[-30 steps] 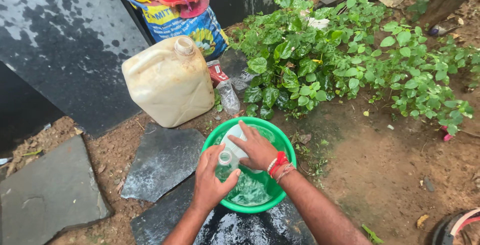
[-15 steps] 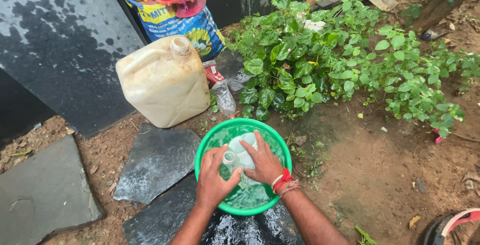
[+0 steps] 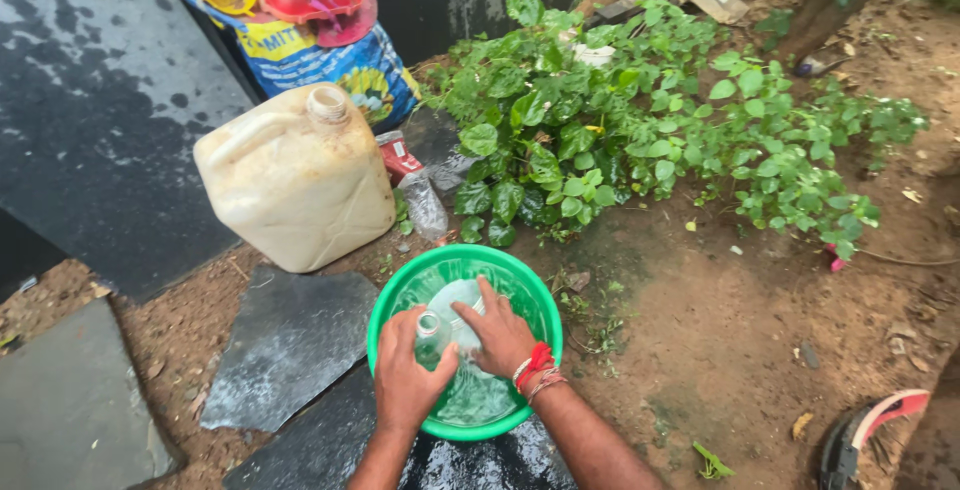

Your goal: The person washes a plastic bottle and a cup by rinsing them in a bucket of water and pouring water over them from another bottle.

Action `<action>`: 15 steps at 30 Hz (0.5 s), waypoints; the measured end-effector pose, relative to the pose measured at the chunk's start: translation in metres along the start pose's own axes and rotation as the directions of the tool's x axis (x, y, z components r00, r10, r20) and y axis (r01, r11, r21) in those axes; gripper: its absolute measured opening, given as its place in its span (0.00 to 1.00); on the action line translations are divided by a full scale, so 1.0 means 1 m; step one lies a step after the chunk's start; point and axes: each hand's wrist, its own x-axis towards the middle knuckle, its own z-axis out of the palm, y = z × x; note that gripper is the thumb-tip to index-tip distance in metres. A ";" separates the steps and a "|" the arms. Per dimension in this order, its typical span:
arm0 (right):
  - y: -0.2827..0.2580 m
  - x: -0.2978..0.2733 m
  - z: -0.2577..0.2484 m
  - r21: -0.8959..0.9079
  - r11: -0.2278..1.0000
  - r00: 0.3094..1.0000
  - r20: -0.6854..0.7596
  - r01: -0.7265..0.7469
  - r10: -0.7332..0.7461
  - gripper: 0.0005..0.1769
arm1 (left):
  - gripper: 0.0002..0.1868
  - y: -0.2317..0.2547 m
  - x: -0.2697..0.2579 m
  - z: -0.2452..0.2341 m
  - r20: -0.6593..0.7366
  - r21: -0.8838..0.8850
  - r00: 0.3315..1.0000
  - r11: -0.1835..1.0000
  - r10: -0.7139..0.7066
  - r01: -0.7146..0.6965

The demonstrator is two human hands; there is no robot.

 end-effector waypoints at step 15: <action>0.004 -0.012 0.001 -0.070 0.997 1.000 -0.003 0.015 -0.015 0.15 | 0.37 -0.006 -0.003 0.006 -0.008 0.111 0.992 0.986 -0.124 0.124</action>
